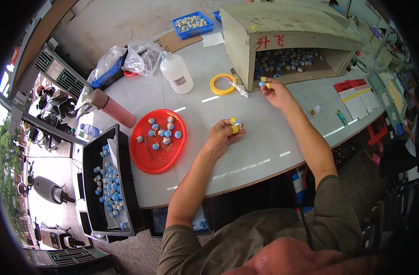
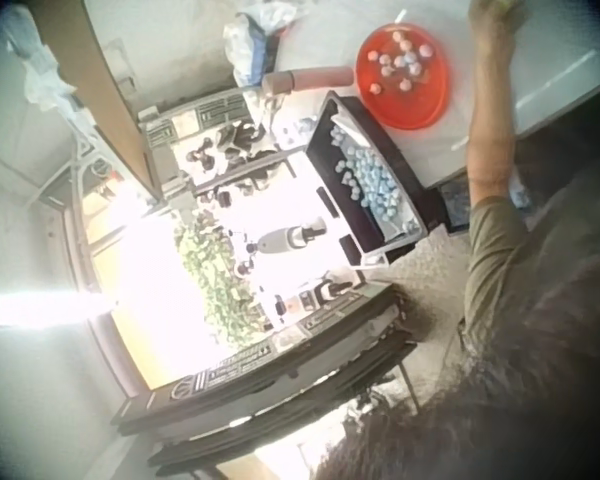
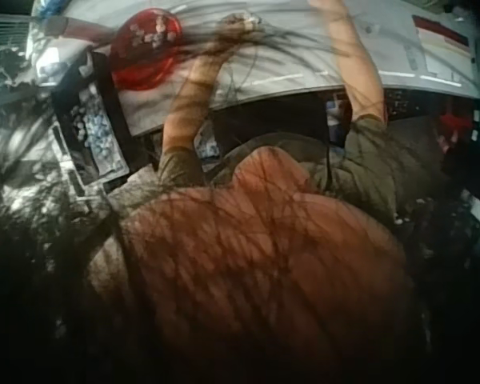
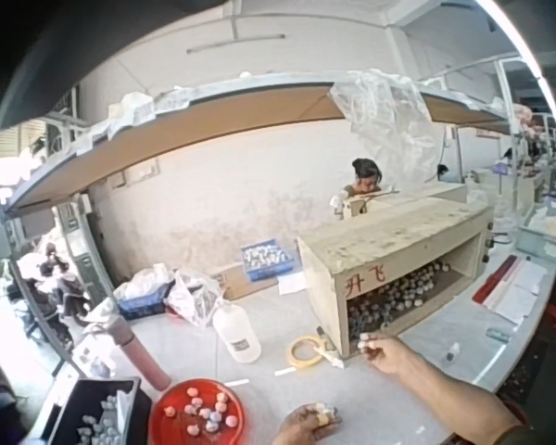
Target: The person assembles small blue and white figurines by applying glue from a bottle and attaching yellow pieces to the base. They handle the figurines one at a time, placing finished units into a wooden box on the table.
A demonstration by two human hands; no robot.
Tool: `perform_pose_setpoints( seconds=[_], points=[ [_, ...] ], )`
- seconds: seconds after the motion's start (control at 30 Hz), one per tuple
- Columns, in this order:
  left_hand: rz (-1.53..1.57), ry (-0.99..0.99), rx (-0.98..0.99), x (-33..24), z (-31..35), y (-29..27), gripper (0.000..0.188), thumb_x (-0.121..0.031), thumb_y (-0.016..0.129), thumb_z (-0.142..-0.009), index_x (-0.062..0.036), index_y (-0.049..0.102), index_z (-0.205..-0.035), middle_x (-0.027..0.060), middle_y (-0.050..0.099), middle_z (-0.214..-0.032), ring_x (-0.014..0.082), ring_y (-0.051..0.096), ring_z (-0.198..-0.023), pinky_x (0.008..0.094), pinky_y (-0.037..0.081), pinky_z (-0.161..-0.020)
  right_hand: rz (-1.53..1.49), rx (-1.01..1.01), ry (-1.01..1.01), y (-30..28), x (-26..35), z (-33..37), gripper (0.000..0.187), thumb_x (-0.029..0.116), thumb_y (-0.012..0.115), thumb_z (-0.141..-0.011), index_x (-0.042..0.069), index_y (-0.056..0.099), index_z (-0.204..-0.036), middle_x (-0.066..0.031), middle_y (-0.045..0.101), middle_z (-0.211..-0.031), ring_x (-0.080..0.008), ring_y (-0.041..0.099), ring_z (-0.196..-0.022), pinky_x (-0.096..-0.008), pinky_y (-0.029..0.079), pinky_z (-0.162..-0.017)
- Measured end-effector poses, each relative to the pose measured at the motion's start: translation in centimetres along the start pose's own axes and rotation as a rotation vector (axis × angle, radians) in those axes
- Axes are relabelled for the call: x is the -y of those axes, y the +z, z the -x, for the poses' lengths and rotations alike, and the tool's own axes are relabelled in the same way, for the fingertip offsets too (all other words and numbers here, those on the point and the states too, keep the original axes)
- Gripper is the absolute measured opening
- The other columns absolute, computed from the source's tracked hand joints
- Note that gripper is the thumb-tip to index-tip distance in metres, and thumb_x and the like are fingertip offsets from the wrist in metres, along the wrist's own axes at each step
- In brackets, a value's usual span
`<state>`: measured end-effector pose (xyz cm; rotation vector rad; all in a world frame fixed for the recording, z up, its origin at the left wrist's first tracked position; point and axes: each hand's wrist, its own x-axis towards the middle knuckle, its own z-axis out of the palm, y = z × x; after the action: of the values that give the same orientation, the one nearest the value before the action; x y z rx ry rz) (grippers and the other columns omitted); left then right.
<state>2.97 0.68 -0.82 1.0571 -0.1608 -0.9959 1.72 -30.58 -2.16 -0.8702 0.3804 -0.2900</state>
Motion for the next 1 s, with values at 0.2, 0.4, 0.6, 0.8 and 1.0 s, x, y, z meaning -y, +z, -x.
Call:
perform_pose_setpoints(
  seconds=[0.2, 0.4, 0.6, 0.8, 1.0],
  points=[
    [0.101, 0.141, -0.062, 0.5, 0.0, -0.5, 0.023, -0.006, 0.066, -0.095, -0.0034, 0.054, -0.114, 0.0124, 0.066, -0.117, 0.0224, 0.069, -0.105, 0.0290, 0.059, -0.088, -0.116, 0.216, 0.117, 4.1, -2.1, 7.8, 0.019, 0.004, 0.060, -0.094, 0.007, 0.062, -0.113, -0.0038, 0.064, -0.099, -0.0126, 0.061, -0.084, -0.0247, 0.048, -0.065],
    [0.263, 0.200, -0.023, 1.0, -0.8, -0.8, 0.021, -0.008, 0.063, -0.097, -0.0022, 0.055, -0.116, 0.0110, 0.067, -0.116, 0.0212, 0.068, -0.106, 0.0285, 0.058, -0.091, 0.079, 0.198, 0.076, 7.7, -6.2, 12.3, 0.024, 0.007, 0.063, -0.091, 0.009, 0.063, -0.116, 0.0018, 0.061, -0.097, -0.0079, 0.054, -0.087, -0.0231, 0.040, -0.071],
    [0.258, 0.195, -0.023, 1.1, -0.9, -1.3, 0.020, -0.007, 0.062, -0.098, -0.0020, 0.055, -0.116, 0.0103, 0.067, -0.113, 0.0193, 0.068, -0.105, 0.0271, 0.058, -0.092, 0.538, 0.256, -0.136, 8.1, -6.7, 13.1, 0.030, 0.004, 0.062, -0.093, 0.001, 0.061, -0.122, 0.0009, 0.062, -0.099, -0.0052, 0.055, -0.086, -0.0212, 0.046, -0.073],
    [0.253, 0.188, -0.047, 1.1, -0.9, -1.1, 0.020, -0.007, 0.063, -0.097, -0.0028, 0.055, -0.115, 0.0096, 0.068, -0.109, 0.0171, 0.068, -0.103, 0.0264, 0.058, -0.090, 0.713, 0.289, -0.329, 7.2, -8.2, 12.1, 0.030, -0.006, 0.065, -0.089, 0.000, 0.062, -0.118, -0.0024, 0.065, -0.101, -0.0094, 0.061, -0.090, -0.0222, 0.050, -0.076],
    [0.195, 0.185, -0.068, 1.4, -1.0, -1.0, 0.022, -0.007, 0.063, -0.097, -0.0022, 0.054, -0.116, 0.0115, 0.066, -0.114, 0.0186, 0.067, -0.103, 0.0290, 0.058, -0.092, 0.859, 0.227, -0.553, 7.1, -8.6, 12.1, 0.030, -0.006, 0.070, -0.083, 0.002, 0.064, -0.112, -0.0051, 0.065, -0.104, -0.0140, 0.064, -0.087, -0.0255, 0.052, -0.071]
  ],
)
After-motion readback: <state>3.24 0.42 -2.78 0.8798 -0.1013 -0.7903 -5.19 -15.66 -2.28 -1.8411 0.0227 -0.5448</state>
